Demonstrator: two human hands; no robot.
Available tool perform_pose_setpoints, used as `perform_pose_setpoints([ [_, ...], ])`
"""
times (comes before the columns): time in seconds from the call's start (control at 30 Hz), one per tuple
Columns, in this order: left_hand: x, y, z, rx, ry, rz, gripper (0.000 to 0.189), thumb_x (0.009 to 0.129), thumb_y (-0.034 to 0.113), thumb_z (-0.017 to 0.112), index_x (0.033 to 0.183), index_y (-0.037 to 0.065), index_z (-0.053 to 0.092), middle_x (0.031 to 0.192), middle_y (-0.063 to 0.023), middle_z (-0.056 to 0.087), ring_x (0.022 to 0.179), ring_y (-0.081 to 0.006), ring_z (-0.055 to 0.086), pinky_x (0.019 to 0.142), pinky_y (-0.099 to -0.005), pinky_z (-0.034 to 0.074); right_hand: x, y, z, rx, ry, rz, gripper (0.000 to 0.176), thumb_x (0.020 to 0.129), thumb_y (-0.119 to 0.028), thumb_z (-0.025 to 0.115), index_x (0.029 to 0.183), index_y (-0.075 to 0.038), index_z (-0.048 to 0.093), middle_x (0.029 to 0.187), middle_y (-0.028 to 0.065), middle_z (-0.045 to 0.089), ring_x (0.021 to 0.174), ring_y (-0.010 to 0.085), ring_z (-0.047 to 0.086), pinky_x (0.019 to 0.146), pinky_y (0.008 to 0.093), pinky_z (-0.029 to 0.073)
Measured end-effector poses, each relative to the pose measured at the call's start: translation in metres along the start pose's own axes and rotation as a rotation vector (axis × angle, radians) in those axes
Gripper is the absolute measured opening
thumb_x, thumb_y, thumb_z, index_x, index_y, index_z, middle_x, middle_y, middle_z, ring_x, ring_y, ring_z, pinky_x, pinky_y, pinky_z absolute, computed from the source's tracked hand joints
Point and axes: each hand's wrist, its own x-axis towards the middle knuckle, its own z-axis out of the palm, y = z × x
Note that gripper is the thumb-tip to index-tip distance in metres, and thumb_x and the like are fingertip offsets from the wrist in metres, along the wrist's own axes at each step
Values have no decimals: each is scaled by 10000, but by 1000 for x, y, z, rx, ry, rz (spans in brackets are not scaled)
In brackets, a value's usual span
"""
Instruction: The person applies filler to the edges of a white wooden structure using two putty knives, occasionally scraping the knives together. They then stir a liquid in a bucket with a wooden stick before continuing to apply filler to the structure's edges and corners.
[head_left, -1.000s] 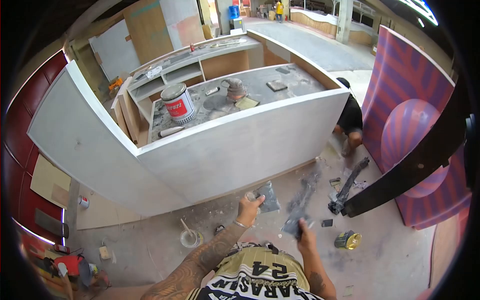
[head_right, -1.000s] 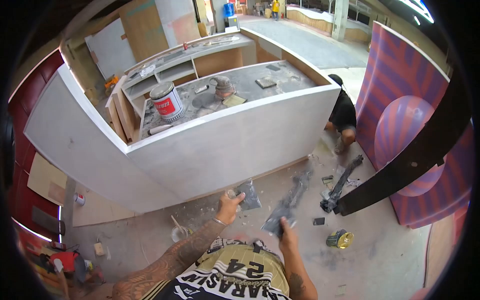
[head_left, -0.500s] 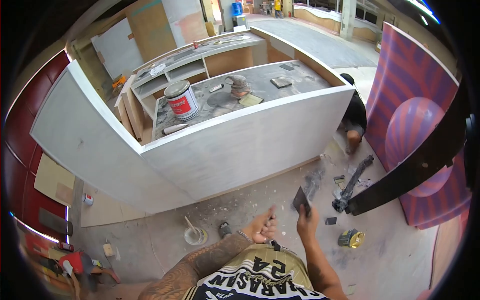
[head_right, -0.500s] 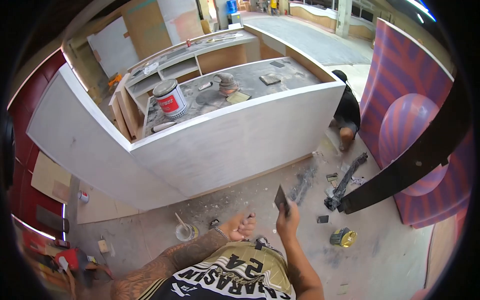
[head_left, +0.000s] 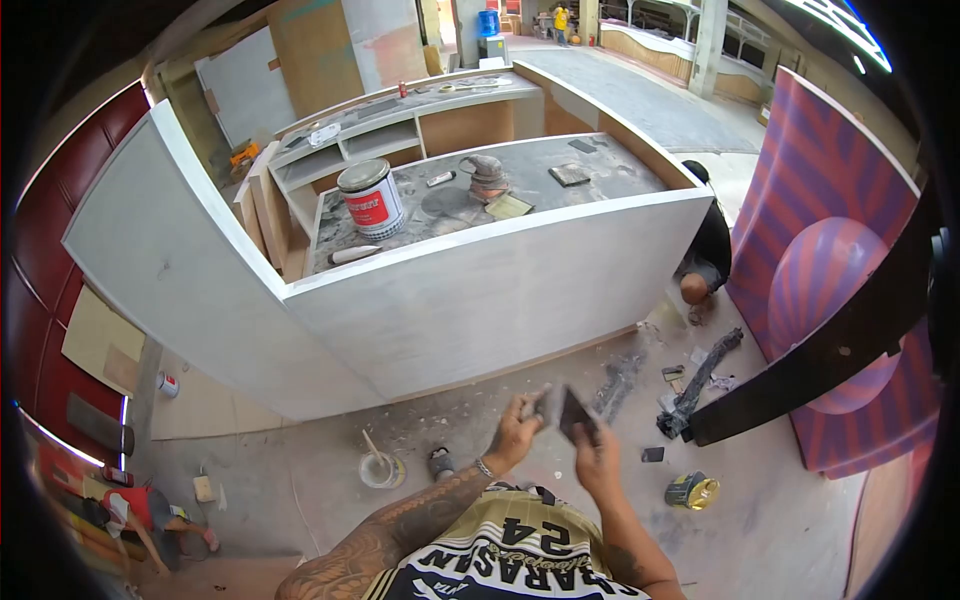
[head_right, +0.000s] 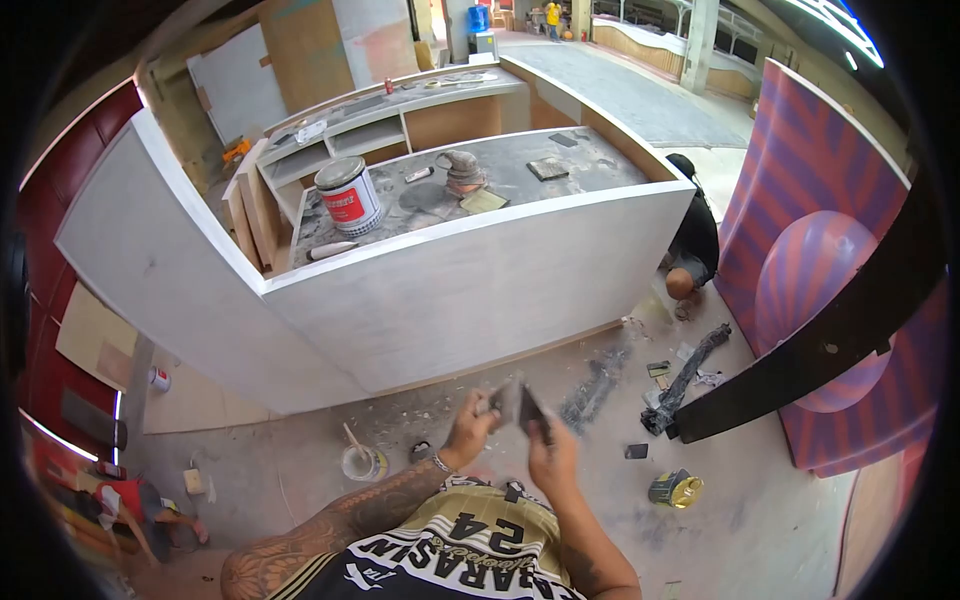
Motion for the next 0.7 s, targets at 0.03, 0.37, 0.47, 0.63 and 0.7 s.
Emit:
perform_pose_setpoints([
  [0.03, -1, 7, 5, -154, -151, -40, 175, 803, 73, 556, 965, 49, 496, 862, -28, 489, 803, -120, 519, 679, -251, 410, -1, 12, 7, -32, -109, 37, 239, 921, 2, 558, 1155, 39, 593, 977, 172, 687, 882, 209, 649, 806, 346, 502],
  [0.37, 13, -44, 12, -45, -384, 220, 726, 783, -19, 418, 1495, -6, 282, 1396, -139, 463, 1223, -197, 505, 1037, -315, 403, 7, 31, 13, 0, -11, 15, 344, 870, 27, 552, 1212, 6, 592, 909, 146, 688, 817, 173, 630, 771, 315, 506],
  [0.47, 13, -62, 12, -295, -382, 116, 585, 813, -23, 458, 1393, 5, 379, 1323, -131, 501, 1179, -204, 519, 1014, -329, 412, -7, 1, 15, -198, -88, -156, 428, 822, 72, 560, 1236, -30, 583, 1005, 219, 663, 940, 341, 663, 831, 361, 510],
  [0.63, 6, -52, 0, -166, -187, 400, 278, 822, -39, 525, 1086, -6, 607, 1110, -135, 584, 1001, -203, 582, 900, -331, 474, 6, 47, 16, 107, -175, 152, 430, 806, 87, 580, 1217, -37, 580, 1060, 245, 641, 972, 395, 644, 836, 389, 503],
  [0.7, -3, -36, -4, -590, -200, -166, 177, 803, -45, 563, 965, -22, 629, 1295, -249, 510, 1196, -295, 521, 983, -370, 441, -14, 31, 29, -175, -132, -221, 279, 835, 33, 588, 1110, -4, 611, 889, 209, 659, 815, 372, 656, 752, 379, 508],
])
